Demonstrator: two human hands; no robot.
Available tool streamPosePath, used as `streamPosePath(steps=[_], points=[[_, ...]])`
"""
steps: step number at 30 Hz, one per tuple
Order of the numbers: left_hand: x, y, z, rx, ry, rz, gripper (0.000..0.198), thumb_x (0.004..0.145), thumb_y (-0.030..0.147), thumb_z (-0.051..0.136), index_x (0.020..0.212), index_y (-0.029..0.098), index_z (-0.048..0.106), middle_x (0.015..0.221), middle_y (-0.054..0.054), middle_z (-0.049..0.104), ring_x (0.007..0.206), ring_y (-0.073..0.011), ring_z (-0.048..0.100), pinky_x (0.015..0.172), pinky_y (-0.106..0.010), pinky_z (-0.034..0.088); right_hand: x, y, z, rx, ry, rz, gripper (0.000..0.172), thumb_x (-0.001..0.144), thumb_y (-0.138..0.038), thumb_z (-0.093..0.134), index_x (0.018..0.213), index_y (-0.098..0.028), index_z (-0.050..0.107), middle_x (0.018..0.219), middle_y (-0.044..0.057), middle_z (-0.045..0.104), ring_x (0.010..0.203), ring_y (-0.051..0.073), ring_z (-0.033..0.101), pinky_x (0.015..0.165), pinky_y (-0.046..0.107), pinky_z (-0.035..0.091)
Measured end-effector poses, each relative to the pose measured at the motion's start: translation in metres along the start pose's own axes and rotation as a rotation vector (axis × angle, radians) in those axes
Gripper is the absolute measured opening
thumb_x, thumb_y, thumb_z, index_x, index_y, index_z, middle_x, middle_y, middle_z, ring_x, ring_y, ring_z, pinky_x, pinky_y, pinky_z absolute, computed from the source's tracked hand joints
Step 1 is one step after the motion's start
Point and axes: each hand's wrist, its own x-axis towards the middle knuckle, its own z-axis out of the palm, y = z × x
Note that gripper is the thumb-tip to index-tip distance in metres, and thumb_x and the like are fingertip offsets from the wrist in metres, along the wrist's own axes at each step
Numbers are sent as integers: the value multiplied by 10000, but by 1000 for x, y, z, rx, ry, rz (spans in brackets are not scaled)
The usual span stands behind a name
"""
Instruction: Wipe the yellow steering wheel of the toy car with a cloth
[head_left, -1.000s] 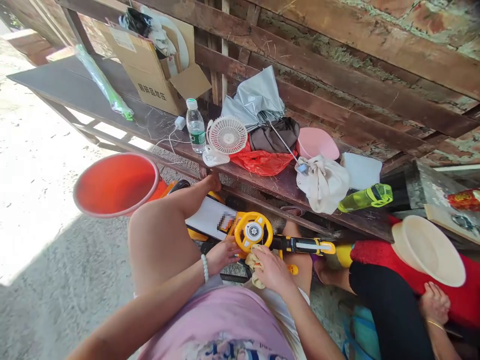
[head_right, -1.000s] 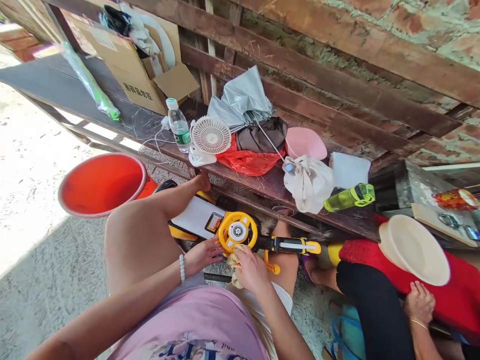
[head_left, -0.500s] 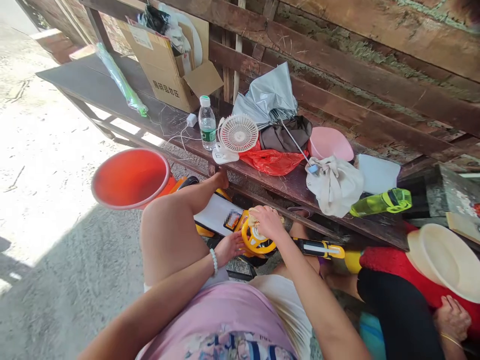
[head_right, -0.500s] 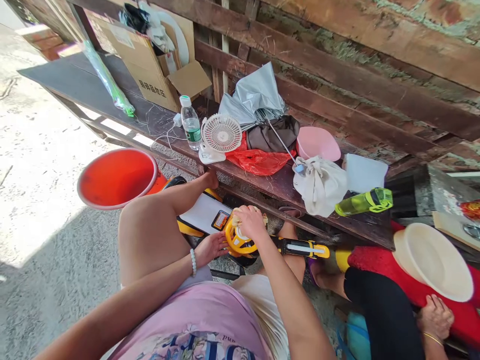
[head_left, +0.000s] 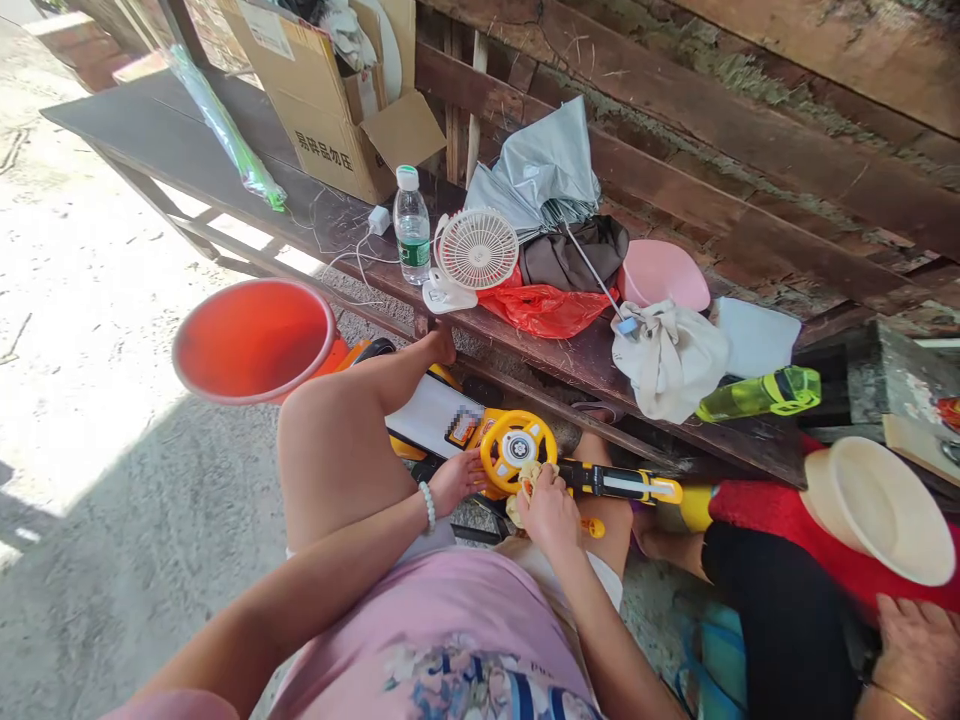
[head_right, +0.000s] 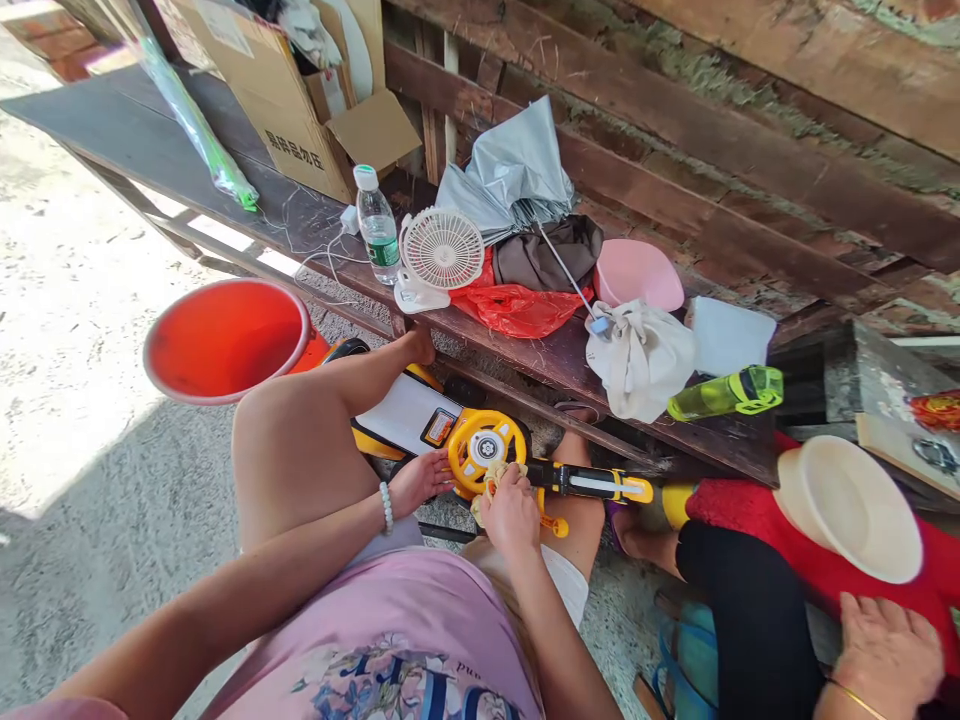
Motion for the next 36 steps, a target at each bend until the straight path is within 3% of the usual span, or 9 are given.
streamPosePath(steps=[6, 10, 12, 15, 20, 23, 28, 32, 36], points=[[-9, 3, 8, -36, 24, 1, 236, 1007, 283, 501, 1113, 178, 684, 1162, -86, 745, 866, -159, 674, 791, -277, 516, -19, 3, -4, 102, -134, -210, 587, 944, -302, 584, 1502, -158, 468, 1320, 183, 660, 1131, 283, 692, 930, 349, 504], [-9, 2, 7, -63, 18, -2, 293, 1008, 295, 480, 1180, 153, 668, 1153, -96, 748, 858, -165, 673, 796, -287, 516, 17, 3, -32, 205, 134, -256, 680, 935, -282, 573, 1586, -190, 397, 1482, 162, 553, 1288, 296, 576, 1053, 380, 462], [-8, 2, 5, -85, 29, -1, 325, 1022, 315, 440, 1214, 166, 655, 1122, -91, 748, 830, -167, 671, 787, -292, 511, 44, -9, -43, 201, 233, -261, 656, 942, -274, 568, 1576, -188, 428, 1563, 155, 477, 1341, 307, 506, 1105, 401, 428], [-6, 2, 1, -128, 28, -14, 366, 1040, 386, 401, 1199, 175, 654, 1045, -93, 742, 785, -178, 672, 773, -305, 510, 71, -40, -45, 123, 212, -240, 576, 957, -235, 540, 1532, -221, 508, 1573, 127, 476, 1296, 311, 497, 1066, 420, 443], [-3, 0, -5, -165, 2, -43, 428, 1064, 431, 311, 1063, 179, 657, 856, -60, 702, 731, -184, 651, 776, -312, 496, 47, -71, -19, 0, 131, -419, 484, 1013, -186, 435, 1473, -244, 575, 1508, 118, 534, 1202, 298, 517, 959, 416, 485], [0, -3, -6, -139, -12, -40, 447, 1060, 464, 294, 1084, 193, 650, 891, -62, 708, 747, -198, 639, 787, -327, 470, 15, -57, -3, -31, 69, -489, 454, 1012, -185, 460, 1439, -242, 603, 1492, 113, 552, 1183, 295, 527, 949, 412, 497], [3, -5, -4, -92, -15, -69, 313, 1014, 454, 457, 1048, 200, 636, 887, -62, 730, 750, -192, 648, 821, -337, 485, -18, -6, 14, -80, -18, -468, 421, 961, -136, 525, 1329, -274, 676, 1529, 68, 537, 1180, 288, 551, 988, 421, 496], [3, -7, -1, 2, -46, -60, 267, 1021, 373, 468, 1049, 205, 673, 1022, -78, 778, 836, -195, 684, 823, -329, 504, -25, 25, 19, -26, -11, -399, 494, 899, -96, 556, 1335, -295, 677, 1568, 52, 507, 1205, 289, 555, 992, 413, 496], [4, -10, -3, 45, -60, -48, 231, 982, 370, 587, 1107, 198, 678, 1092, -106, 777, 913, -215, 703, 821, -313, 499, -5, 40, 12, 117, 94, -309, 517, 879, -129, 551, 1362, -273, 669, 1523, 81, 536, 1228, 284, 559, 1068, 419, 469]])
